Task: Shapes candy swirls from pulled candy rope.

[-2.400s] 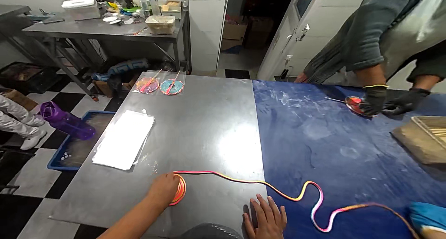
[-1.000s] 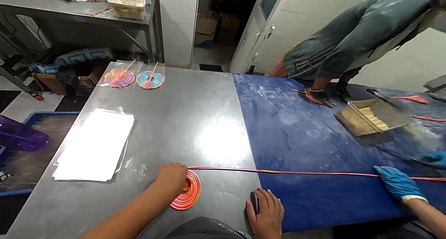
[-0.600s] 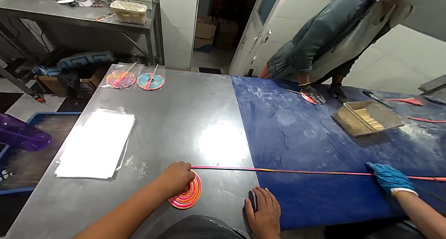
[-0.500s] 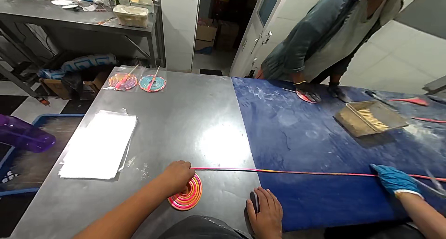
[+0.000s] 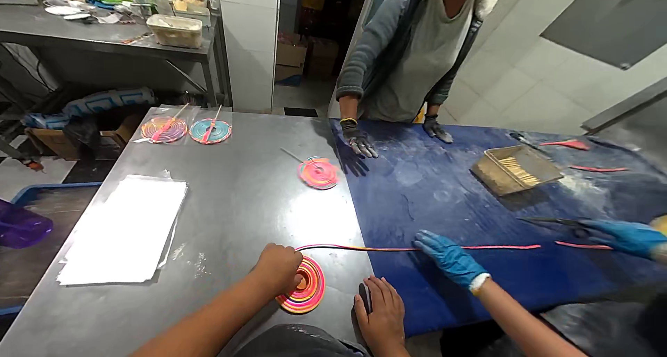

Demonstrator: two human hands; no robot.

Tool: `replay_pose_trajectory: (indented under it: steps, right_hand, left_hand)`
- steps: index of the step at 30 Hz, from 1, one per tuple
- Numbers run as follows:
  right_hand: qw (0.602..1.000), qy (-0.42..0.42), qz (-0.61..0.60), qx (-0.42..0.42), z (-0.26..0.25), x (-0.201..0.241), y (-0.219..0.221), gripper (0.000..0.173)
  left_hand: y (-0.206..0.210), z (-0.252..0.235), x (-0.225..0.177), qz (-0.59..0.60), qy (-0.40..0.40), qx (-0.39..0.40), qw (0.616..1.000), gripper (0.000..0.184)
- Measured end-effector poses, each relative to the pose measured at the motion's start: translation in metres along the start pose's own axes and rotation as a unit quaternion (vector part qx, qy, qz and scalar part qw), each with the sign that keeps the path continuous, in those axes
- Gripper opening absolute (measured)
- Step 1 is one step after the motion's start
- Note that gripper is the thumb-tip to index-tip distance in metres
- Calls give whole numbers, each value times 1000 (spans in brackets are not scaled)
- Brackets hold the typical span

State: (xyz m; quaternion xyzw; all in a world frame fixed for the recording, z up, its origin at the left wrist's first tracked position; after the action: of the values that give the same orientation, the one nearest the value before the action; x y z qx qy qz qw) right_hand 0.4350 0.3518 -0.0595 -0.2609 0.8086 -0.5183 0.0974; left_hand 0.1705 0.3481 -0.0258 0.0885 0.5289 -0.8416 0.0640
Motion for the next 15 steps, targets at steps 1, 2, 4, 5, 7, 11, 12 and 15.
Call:
replay_pose_trajectory:
  steps: [1,2,4,5,7,11,12,15]
  right_hand:
    - [1000,0,-1,0,-1,0,0,52]
    - [1000,-1,-1,1,-1,1,-1,51]
    - [1000,-4,-3,2,0,0,0,50]
    - [1000,-7,-3,0,0,0,0,49]
    - [1000,-10,-3,-10,0,0,0,49]
    - [1000,-10,-8,-26,3,1,-7,50]
    - [999,-11,-6,-33,3,1,-8,50]
    - [999,-15,-2,-51,4,2,-10,50]
  left_hand:
    - [-1,-3,-10,5,47,-25,999,34]
    - [1,-6,-20,7,92,-45,995,26]
    - [8,-12,-34,-4,115,-34,993,23]
    - [9,-18,-37,-9,95,-20,995,24]
    - [4,-33,-43,-17,34,19,999,36]
    - [-11,-62,-64,-13,11,21,1000,45]
    - [-16,-67,-74,-9,41,3,999,38]
    - [-13,-79,-106,-15,165,-30,986,22]
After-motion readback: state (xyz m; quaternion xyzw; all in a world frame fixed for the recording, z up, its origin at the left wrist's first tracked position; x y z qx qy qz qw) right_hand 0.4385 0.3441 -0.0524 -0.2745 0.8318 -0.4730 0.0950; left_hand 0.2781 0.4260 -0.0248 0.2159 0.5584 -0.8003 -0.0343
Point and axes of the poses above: each hand's wrist, its own z-axis away from the middle knuckle, its own y-axis out of the palm, x = y × z, the point moved 9 cm from there along -z, towards the middle knuckle, and after that the axes turned 8 degrees about -y, right-handed, at the moved point
